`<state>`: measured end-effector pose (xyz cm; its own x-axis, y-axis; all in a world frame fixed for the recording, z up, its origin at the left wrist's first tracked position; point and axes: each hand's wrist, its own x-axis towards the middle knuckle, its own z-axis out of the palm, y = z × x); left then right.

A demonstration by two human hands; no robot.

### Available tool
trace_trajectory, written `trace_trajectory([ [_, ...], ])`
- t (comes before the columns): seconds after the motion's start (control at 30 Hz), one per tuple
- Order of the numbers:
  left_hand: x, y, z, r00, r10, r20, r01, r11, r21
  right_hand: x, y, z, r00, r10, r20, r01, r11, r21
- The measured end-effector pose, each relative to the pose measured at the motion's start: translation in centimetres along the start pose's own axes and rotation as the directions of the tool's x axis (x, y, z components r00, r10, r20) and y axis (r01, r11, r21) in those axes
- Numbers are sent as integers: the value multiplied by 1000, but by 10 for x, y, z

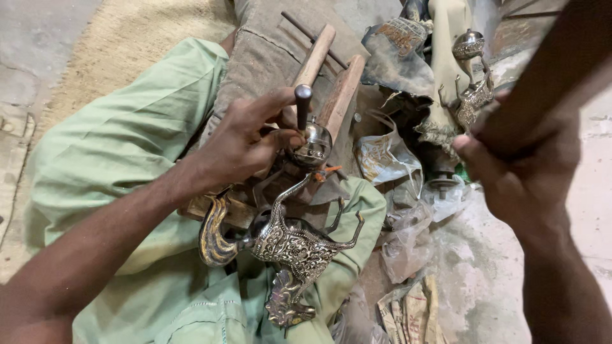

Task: The person sits on the floor and files a dark rectangular metal block with a file, moving it back and forth on a low wooden board. They then hold a punch against an ornate metal horse figurine and strike it with a wooden mallet, repositioning the punch repeatedly to work the figurine's surface.

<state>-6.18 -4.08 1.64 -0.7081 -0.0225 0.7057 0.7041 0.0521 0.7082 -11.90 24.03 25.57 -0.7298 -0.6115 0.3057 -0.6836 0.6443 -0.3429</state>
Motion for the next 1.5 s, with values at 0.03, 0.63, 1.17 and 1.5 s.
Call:
trace_trajectory([
  [0.03,0,1,0,1000,-4,0,4,1000,3,8,-8,0,983,-171,64,182,900,-395],
  [0.63,-4,7,-8,993,-112,50,118,982,-147,17,-38,-22,942,-193,275,335,611,-718],
  [1.17,-4,-5,-13,996,-47,79,54,995,-85,14,-53,-20,936,-33,351,326,461,-825],
  [1.5,-1,2,-18,994,-59,97,64,996,-57,12,-59,-15,950,-43,310,270,612,-744],
])
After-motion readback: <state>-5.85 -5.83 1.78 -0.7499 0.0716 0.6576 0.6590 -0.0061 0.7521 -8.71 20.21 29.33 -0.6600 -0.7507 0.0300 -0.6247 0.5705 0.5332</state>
